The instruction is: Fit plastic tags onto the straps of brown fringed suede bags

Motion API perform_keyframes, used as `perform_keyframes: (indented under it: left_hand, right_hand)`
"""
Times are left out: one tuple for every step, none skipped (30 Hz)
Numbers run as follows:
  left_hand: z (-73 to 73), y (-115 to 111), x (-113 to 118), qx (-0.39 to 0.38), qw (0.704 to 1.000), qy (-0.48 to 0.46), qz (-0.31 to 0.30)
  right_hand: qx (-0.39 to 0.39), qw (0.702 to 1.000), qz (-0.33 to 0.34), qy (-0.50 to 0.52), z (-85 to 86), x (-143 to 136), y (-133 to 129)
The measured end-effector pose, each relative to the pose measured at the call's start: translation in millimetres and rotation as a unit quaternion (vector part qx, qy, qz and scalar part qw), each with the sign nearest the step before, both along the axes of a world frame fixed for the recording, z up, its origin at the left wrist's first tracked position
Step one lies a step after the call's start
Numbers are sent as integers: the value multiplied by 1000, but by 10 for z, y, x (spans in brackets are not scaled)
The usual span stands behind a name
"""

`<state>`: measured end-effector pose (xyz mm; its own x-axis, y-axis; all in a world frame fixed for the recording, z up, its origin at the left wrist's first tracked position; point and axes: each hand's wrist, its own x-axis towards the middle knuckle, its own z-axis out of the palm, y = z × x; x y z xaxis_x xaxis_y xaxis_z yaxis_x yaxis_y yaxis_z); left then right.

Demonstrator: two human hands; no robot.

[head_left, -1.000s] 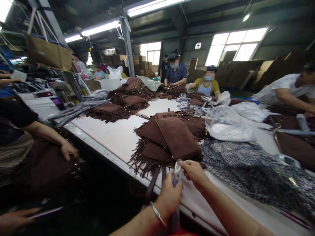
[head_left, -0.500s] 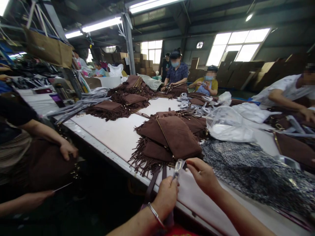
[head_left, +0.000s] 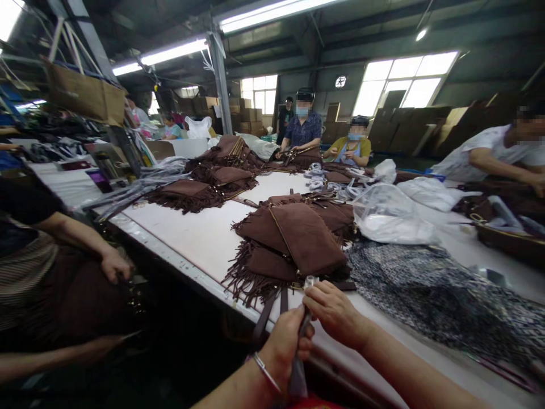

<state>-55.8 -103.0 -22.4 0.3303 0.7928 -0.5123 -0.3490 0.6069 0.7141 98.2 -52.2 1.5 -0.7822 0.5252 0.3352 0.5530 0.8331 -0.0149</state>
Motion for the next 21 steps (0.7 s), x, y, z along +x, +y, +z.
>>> perform_keyframes:
  left_hand:
    - [-2, 24, -16, -50, 997, -59, -11]
    - [-9, 46, -27, -82, 991, -99, -20]
    - [-20, 64, -31, -97, 987, -121, -27]
    - [-33, 76, -27, -96, 987, -126, -29]
    - [-48, 79, -17, -84, 990, -114, -27]
    - [-62, 76, -3, -65, 993, -93, -23]
    - [-75, 67, 13, -45, 997, -65, -18]
    - [-85, 55, 30, -25, 999, -35, -12]
    - [-93, 43, 45, -9, 1000, -5, -8]
    - [-99, 35, 58, 3, 1000, 22, -4]
    - [-103, 30, 69, 12, 999, 43, -4]
    - [-106, 29, 79, 18, 998, 62, -4]
    - [-110, 33, 90, 21, 997, 77, -3]
    - [-117, 39, 100, 22, 996, 89, -3]
    - [-127, 48, 111, 22, 995, 98, -1]
    - [-141, 59, 120, 20, 994, 104, 1]
    - [-159, 73, 128, 16, 994, 108, 2]
    - [-183, 90, 132, 13, 994, 110, 2]
    - [-210, 112, 132, 10, 994, 110, 0]
    - [-240, 137, 128, 9, 994, 108, -4]
    - [-270, 165, 121, 8, 994, 104, -11]
  right_hand:
    - [10, 1000, -3, 18, -25, 12, -17]
    - [21, 999, -5, 33, -46, 21, -30]
    - [30, 999, -4, 45, -62, 27, -39]
    - [37, 998, -2, 53, -72, 32, -43]
    - [41, 997, 0, 58, -74, 39, -46]
    - [43, 997, 1, 62, -70, 52, -48]
    - [40, 997, 1, 67, -62, 72, -55]
    - [34, 997, -2, 76, -54, 102, -69]
    - [27, 996, -10, 89, -47, 144, -94]
    - [19, 994, -20, 109, -47, 196, -131]
    - [10, 991, -34, 131, -53, 260, -183]
    - [3, 987, -49, 155, -66, 336, -247]
    - [-2, 982, -67, 175, -85, 421, -321]
    - [-6, 977, -87, 192, -105, 517, -400]
    - [-7, 972, -110, 205, -121, 626, -479]
    - [-5, 966, -139, 217, -130, 749, -551]
    - [2, 958, -172, 232, -127, 892, -608]
    - [14, 945, -210, 251, -109, 1059, -648]
    - [31, 927, -255, 274, -73, 1252, -669]
    - [52, 900, -311, 302, -20, 1471, -672]
    - [72, 860, -380, 333, 48, 1711, -662]
